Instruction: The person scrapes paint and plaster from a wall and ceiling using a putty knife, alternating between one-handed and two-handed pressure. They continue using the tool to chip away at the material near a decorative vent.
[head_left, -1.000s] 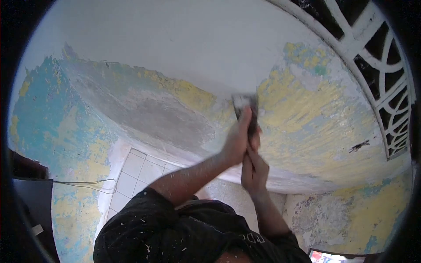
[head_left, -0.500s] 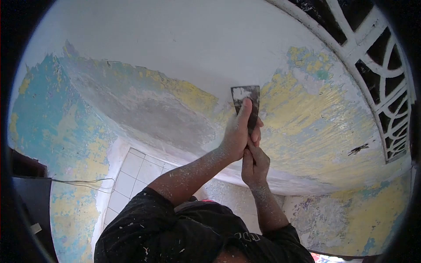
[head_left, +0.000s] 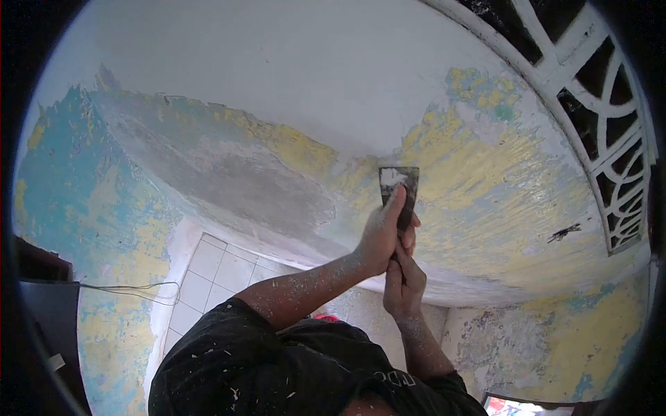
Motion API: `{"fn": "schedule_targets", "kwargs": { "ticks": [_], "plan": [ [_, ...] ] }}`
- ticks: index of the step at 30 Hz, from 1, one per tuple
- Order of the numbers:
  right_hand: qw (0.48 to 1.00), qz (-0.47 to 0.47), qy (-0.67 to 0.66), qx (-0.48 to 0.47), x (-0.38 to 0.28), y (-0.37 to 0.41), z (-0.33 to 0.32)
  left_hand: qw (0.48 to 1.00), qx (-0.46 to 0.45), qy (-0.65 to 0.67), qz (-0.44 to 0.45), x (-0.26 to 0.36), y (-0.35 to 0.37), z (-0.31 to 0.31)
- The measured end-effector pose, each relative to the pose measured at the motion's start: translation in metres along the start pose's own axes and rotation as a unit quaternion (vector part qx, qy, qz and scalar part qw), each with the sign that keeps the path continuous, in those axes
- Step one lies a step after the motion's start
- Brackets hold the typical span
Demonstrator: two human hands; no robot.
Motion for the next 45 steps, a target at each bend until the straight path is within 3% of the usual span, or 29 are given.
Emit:
{"fn": "schedule_targets", "kwargs": {
  "ticks": [2,4,6,8,9,13,16,17,18,21,23,27,28,30,32,34,35,37,38,40,45],
  "plan": [
    [1.000,0.003,0.002,0.008,0.000,0.017,-0.009,0.999,-0.038,-0.025,-0.013,-0.019,0.012,0.006],
    [0.997,-0.069,0.042,0.021,-0.002,0.026,-0.014,0.997,-0.068,-0.003,-0.035,-0.023,0.010,0.005],
    [0.997,-0.054,0.050,0.022,0.003,0.006,-0.002,1.000,0.007,-0.023,-0.004,0.000,-0.010,-0.001],
    [1.000,0.015,-0.022,-0.017,0.010,-0.014,0.008,0.999,-0.011,-0.013,0.036,0.022,-0.004,0.008],
    [1.000,-0.001,-0.016,-0.004,0.011,-0.014,0.010,0.999,-0.001,-0.035,0.036,0.021,-0.007,0.004],
    [0.997,0.058,-0.028,-0.041,0.008,0.014,-0.001,0.998,-0.031,-0.055,0.022,-0.010,0.007,0.002],
    [0.999,-0.027,-0.008,0.024,0.011,0.014,0.000,0.994,-0.009,-0.110,0.009,-0.010,0.006,-0.004],
    [1.000,-0.005,-0.012,-0.002,0.006,-0.008,0.004,0.998,0.028,-0.063,0.003,0.010,-0.009,-0.001],
    [0.999,0.018,-0.017,-0.030,0.003,-0.023,0.008,0.998,-0.014,-0.036,0.054,0.027,-0.010,0.007],
    [0.998,0.010,-0.047,-0.041,-0.008,-0.042,0.005,0.995,-0.006,-0.056,0.087,0.053,-0.012,0.017],
    [0.997,0.029,-0.038,-0.063,-0.009,-0.034,0.001,0.995,-0.021,-0.053,0.087,0.045,-0.004,0.017],
    [0.999,-0.039,-0.008,0.008,0.010,0.009,0.010,0.996,-0.052,-0.066,0.016,-0.002,0.016,0.003],
    [0.996,-0.074,0.022,0.054,0.011,0.012,0.012,0.996,-0.052,-0.066,0.016,0.003,0.007,0.001],
    [0.999,-0.016,-0.020,0.037,0.005,-0.021,0.015,0.997,-0.027,-0.065,0.045,0.034,-0.015,0.006],
    [0.998,-0.031,-0.051,-0.021,-0.020,-0.060,0.009,0.992,-0.042,-0.072,0.090,0.067,-0.015,0.023],
    [0.997,-0.052,-0.050,-0.016,-0.027,-0.065,0.007,0.987,-0.055,-0.079,0.130,0.085,-0.012,0.031],
    [0.998,-0.043,-0.049,-0.014,-0.024,-0.054,0.008,0.987,-0.056,-0.079,0.129,0.080,-0.009,0.029],
    [0.998,-0.006,-0.056,-0.005,-0.013,-0.021,0.010,0.994,-0.042,-0.086,0.044,0.046,0.005,0.014],
    [0.996,-0.065,-0.047,0.026,-0.008,-0.002,0.013,0.996,-0.045,-0.079,0.024,0.026,0.012,0.004],
    [0.998,-0.057,-0.003,0.023,-0.003,0.024,0.014,0.993,-0.064,-0.097,-0.007,0.005,0.024,-0.008],
    [0.998,0.029,-0.052,-0.003,0.007,-0.009,0.028,0.991,-0.053,-0.120,0.033,0.033,-0.008,-0.006]
  ]
}}
Point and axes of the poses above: each hand's wrist, its own y-axis away from the middle knuckle, its own z-axis out of the palm, x = y × z, the point moved 3 cm from there along -y, towards the middle knuckle, and after that the axes turned 3 degrees about z, right-handed, at the moved point
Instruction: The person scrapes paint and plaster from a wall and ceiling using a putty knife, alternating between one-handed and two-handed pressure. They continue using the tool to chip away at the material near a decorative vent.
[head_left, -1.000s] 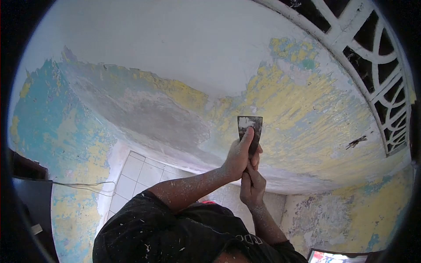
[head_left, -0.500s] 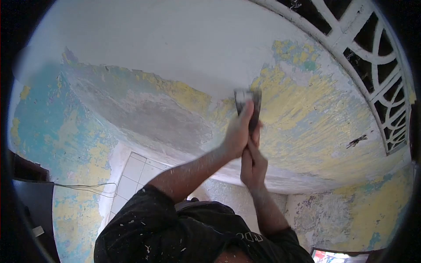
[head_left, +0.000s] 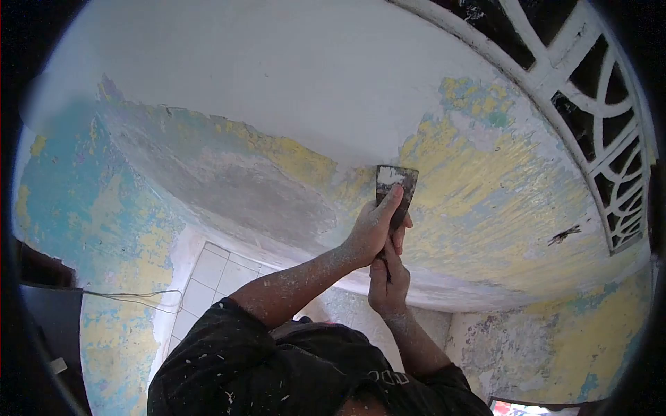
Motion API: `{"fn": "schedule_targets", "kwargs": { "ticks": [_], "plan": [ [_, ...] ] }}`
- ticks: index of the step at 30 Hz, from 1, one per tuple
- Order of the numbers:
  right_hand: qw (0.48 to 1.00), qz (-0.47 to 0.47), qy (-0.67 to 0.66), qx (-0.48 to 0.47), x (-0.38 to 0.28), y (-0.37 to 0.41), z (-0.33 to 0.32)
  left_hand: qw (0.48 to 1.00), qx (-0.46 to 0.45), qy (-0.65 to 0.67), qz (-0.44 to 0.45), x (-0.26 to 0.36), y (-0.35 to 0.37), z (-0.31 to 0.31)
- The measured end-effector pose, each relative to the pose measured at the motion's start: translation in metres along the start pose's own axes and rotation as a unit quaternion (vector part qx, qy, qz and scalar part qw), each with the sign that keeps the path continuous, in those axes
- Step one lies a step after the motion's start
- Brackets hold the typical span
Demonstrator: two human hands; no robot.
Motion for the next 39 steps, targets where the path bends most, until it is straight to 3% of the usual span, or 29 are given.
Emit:
{"fn": "schedule_targets", "kwargs": {
  "ticks": [2,4,6,9,10,12,15,17,21,23,24,29,31,33,36,38,39],
  "plan": [
    [0.999,0.033,0.003,-0.018,0.006,0.006,0.002,1.000,0.004,-0.003,-0.007,-0.009,0.002,-0.001],
    [0.998,-0.044,-0.019,0.035,0.001,0.019,-0.003,1.000,-0.001,-0.008,-0.027,-0.024,0.014,0.003],
    [0.998,-0.061,0.004,0.035,0.008,0.027,-0.002,0.999,-0.014,-0.038,-0.031,-0.027,0.026,0.008],
    [0.999,-0.011,-0.028,-0.010,0.001,-0.007,0.010,0.997,0.027,-0.074,0.014,0.004,-0.005,-0.006],
    [0.999,-0.035,-0.033,-0.018,-0.005,-0.027,0.010,0.997,0.026,-0.075,0.013,0.019,-0.010,-0.002],
    [0.997,-0.069,-0.041,-0.021,-0.018,-0.048,0.009,0.992,0.002,-0.082,0.095,0.065,-0.013,0.010],
    [0.992,-0.070,-0.098,-0.034,-0.030,-0.048,0.010,0.992,-0.013,-0.113,0.059,0.081,-0.005,0.013],
    [0.940,0.054,-0.337,-0.029,-0.032,-0.038,0.014,0.996,-0.009,-0.067,0.061,0.071,-0.009,0.011],
    [0.899,0.080,-0.431,0.000,-0.029,-0.019,0.027,0.998,-0.040,-0.020,0.036,0.055,-0.003,-0.002],
    [0.857,0.137,-0.496,0.002,-0.017,-0.011,0.037,0.999,0.001,-0.038,0.025,0.045,0.005,-0.008],
    [0.857,0.137,-0.497,0.001,-0.014,-0.010,0.039,0.998,0.040,-0.054,0.017,0.040,0.009,-0.012],
    [0.829,0.233,-0.498,-0.099,0.024,0.007,0.059,0.997,0.050,-0.053,-0.040,0.001,0.025,-0.040],
    [0.825,0.254,-0.500,-0.071,0.020,0.019,0.073,0.991,0.098,-0.082,-0.048,-0.016,0.031,-0.055],
    [0.857,0.252,-0.449,-0.024,0.019,0.031,0.081,0.985,0.108,-0.119,-0.055,-0.013,0.035,-0.055],
    [0.868,0.202,-0.454,-0.005,0.018,0.000,0.088,0.985,0.084,-0.146,-0.041,-0.002,0.020,-0.052],
    [0.874,0.143,-0.464,-0.018,0.013,-0.030,0.084,0.984,0.103,-0.112,0.090,0.032,0.001,-0.036],
    [0.873,0.141,-0.466,-0.017,0.009,-0.035,0.081,0.984,0.102,-0.114,0.091,0.039,0.000,-0.033]
  ]
}}
Point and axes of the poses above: each hand's wrist, its own y-axis away from the middle knuckle, its own z-axis out of the palm, x = y × z, the point moved 3 cm from there along -y, towards the middle knuckle, and after that the axes turned 3 degrees about z, right-handed, at the moved point
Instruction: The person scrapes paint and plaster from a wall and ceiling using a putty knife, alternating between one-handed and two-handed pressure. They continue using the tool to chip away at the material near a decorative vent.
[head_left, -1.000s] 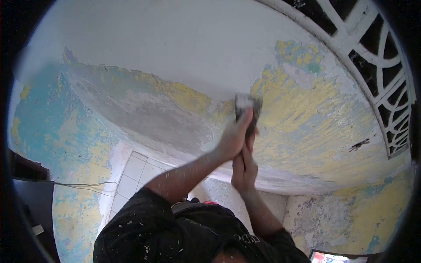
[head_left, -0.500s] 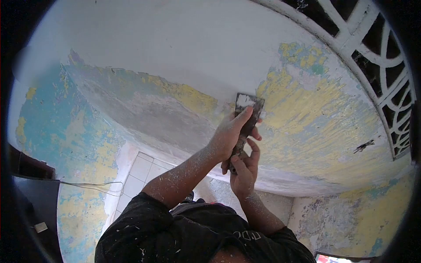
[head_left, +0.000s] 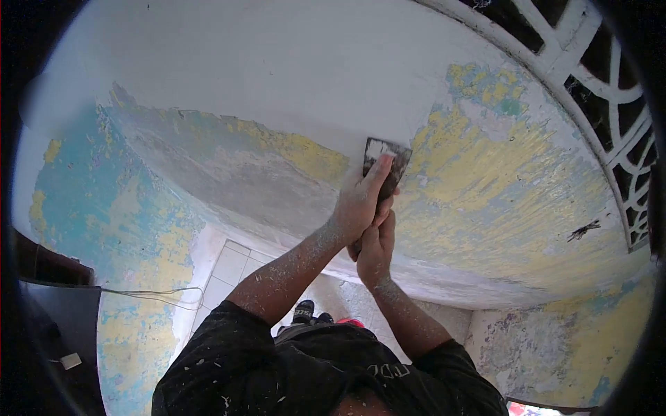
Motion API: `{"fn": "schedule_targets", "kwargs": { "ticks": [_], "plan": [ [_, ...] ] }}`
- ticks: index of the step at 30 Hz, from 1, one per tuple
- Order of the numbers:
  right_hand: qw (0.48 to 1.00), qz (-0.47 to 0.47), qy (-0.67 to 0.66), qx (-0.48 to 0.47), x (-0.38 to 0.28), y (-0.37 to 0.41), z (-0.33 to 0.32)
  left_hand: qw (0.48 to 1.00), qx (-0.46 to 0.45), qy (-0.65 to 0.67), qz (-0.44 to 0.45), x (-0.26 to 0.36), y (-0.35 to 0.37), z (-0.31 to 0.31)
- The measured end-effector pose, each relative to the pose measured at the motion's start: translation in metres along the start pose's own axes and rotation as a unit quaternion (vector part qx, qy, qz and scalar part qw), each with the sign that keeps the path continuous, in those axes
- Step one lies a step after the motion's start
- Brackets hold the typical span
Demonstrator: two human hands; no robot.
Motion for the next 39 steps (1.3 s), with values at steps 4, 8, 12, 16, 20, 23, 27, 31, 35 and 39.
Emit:
{"fn": "schedule_targets", "kwargs": {
  "ticks": [4,8,12,16,20,23,27,31,35,39],
  "plan": [
    [1.000,0.013,0.015,0.012,0.002,0.020,0.002,0.998,-0.023,-0.038,-0.051,-0.015,0.014,-0.010],
    [0.998,0.027,0.026,0.047,0.022,0.046,-0.002,0.993,-0.038,-0.054,-0.094,-0.045,0.032,-0.016],
    [0.999,0.023,-0.023,0.006,-0.020,0.004,0.014,0.999,-0.013,-0.021,-0.028,0.028,0.006,0.011],
    [0.997,0.030,-0.071,-0.009,-0.013,0.022,0.007,0.997,-0.037,-0.028,-0.054,0.014,0.017,0.003],
    [0.989,0.106,-0.095,0.044,0.014,0.055,-0.005,0.989,-0.053,-0.026,-0.132,-0.043,0.041,-0.003],
    [0.983,0.149,-0.102,0.034,0.009,0.025,0.000,0.994,-0.039,-0.005,-0.107,-0.016,0.011,-0.001],
    [0.987,0.148,-0.054,0.026,0.010,0.044,-0.003,0.993,-0.041,0.009,-0.110,-0.028,0.026,-0.005],
    [0.993,0.108,-0.053,0.018,0.012,0.032,-0.003,0.995,-0.024,-0.018,-0.094,-0.044,0.028,-0.004],
    [0.995,0.096,-0.038,0.014,0.002,0.019,0.001,0.994,-0.028,-0.012,-0.101,-0.011,0.011,-0.001],
    [0.996,0.086,-0.011,0.021,0.017,0.050,-0.009,0.994,-0.020,0.010,-0.110,-0.036,0.030,-0.008]
  ]
}}
Point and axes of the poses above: each hand's wrist, its own y-axis away from the middle knuckle, its own z-axis out of the palm, x = y × z, the point moved 3 cm from there along -y, towards the middle knuckle, and after that the axes turned 3 degrees about z, right-handed, at the moved point
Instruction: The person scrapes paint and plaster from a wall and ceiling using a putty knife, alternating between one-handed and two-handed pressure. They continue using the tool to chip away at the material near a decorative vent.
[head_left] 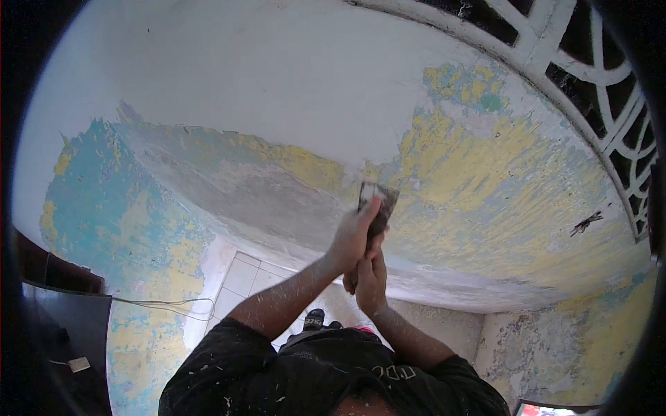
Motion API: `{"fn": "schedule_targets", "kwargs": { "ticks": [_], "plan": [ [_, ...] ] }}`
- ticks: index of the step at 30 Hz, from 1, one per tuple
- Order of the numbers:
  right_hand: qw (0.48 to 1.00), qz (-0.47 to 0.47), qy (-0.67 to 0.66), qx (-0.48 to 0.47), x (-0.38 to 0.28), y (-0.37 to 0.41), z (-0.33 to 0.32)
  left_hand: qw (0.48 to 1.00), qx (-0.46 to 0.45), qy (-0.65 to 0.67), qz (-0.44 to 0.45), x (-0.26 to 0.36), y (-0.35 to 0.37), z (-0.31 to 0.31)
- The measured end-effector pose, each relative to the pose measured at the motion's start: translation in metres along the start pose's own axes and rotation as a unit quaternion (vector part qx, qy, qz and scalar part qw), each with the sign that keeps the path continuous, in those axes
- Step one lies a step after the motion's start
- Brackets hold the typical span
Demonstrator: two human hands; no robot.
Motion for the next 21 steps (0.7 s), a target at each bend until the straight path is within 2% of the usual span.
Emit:
{"fn": "schedule_targets", "kwargs": {
  "ticks": [2,5,6,10,13,15,17,19,20,21],
  "plan": [
    [1.000,0.002,0.004,0.015,0.002,0.004,-0.002,0.999,-0.017,-0.017,-0.024,-0.014,0.005,0.001],
    [1.000,0.002,-0.022,-0.005,-0.023,-0.027,0.011,1.000,-0.019,0.010,0.007,0.033,-0.014,0.011],
    [0.999,0.032,-0.031,-0.003,-0.019,-0.028,0.012,1.000,-0.024,-0.018,-0.001,0.033,-0.014,0.009],
    [0.999,-0.002,0.009,-0.036,-0.029,-0.014,0.017,0.999,-0.029,-0.018,-0.010,0.027,-0.008,0.004],
    [1.000,-0.007,0.007,0.003,-0.020,0.003,0.008,0.998,-0.001,0.039,-0.049,0.010,0.002,0.003],
    [0.998,0.041,0.016,-0.049,0.001,0.011,-0.007,0.998,-0.023,0.024,-0.044,-0.002,0.011,-0.001],
    [0.997,0.038,0.044,-0.060,0.015,0.012,-0.007,0.998,-0.036,-0.015,-0.046,-0.003,0.013,-0.003],
    [0.998,-0.047,-0.022,-0.027,0.006,-0.005,0.003,0.993,-0.058,-0.107,0.012,0.009,-0.001,-0.001],
    [0.999,-0.016,-0.003,-0.037,-0.016,-0.022,0.010,0.995,-0.041,-0.080,0.040,0.035,-0.010,0.007],
    [0.998,-0.043,0.038,-0.029,-0.036,-0.034,0.019,0.996,-0.018,-0.077,0.051,0.059,-0.012,0.015]
  ]
}}
Point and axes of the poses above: each hand's wrist, its own y-axis away from the middle knuckle, its own z-axis out of the palm, x = y × z, the point moved 3 cm from there along -y, towards the middle knuckle, and after that the axes turned 3 degrees about z, right-handed, at the moved point
